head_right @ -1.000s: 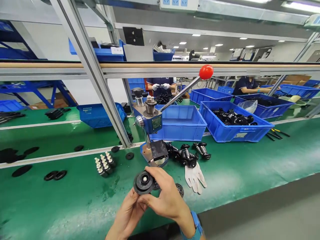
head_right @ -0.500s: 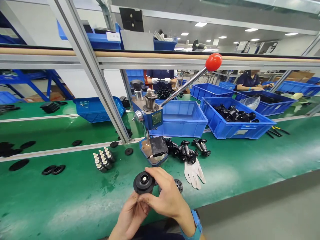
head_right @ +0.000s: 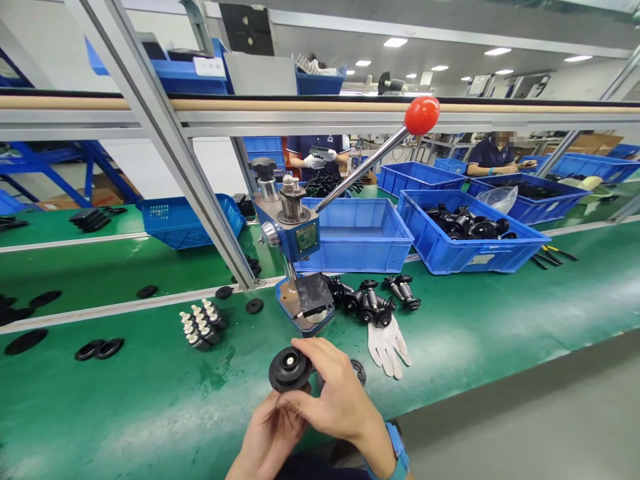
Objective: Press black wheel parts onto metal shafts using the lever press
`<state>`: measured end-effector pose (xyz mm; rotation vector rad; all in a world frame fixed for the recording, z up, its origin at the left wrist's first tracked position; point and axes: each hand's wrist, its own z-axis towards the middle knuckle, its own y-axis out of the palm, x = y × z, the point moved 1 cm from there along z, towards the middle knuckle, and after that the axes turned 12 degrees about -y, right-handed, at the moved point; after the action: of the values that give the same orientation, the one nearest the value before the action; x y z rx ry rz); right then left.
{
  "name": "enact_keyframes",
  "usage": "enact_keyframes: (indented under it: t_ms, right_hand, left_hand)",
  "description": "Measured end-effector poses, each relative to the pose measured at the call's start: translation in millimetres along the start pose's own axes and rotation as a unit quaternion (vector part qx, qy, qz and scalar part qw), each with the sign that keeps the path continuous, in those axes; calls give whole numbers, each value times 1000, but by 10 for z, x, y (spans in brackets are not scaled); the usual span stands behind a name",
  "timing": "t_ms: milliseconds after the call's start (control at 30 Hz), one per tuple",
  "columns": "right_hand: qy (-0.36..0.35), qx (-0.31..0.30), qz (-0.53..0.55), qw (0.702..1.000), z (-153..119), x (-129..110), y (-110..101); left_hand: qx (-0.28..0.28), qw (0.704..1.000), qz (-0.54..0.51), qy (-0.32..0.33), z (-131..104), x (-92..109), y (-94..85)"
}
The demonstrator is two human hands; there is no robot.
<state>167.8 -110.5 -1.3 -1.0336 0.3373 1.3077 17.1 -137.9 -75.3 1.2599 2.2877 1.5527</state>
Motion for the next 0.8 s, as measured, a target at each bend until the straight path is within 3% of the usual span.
enact_keyframes:
  t_ms: [233,333,433,500,533,667,733,800]
  right_hand:
    - [86,-50,49,994,-101,-17,-298]
    - [150,5,84,985,-207,176,-571]
    - [218,192,114,950,-151,498,-1168]
    - [248,398,74,880,51,706,-1774]
    - [246,442,55,861,209,790,-2101]
    - [245,490,9,836,929,970,-3266]
    - [253,472,-16,844,1173,1010,-3563]
    - [265,431,-49,861,1260,1074,-3579]
  left_hand:
    - [-10,984,177,-19,87,-58,172]
    - [-31,966,256,-18,177,-84,286]
    - [-11,957,289,22,224,-38,335]
    - [14,953,300,40,224,32,307]
    - [29,952,302,43,218,68,279]
    - [73,953,288,56,199,141,160]
    - [82,955,279,64,203,117,128]
    - [90,955,274,66,209,74,104]
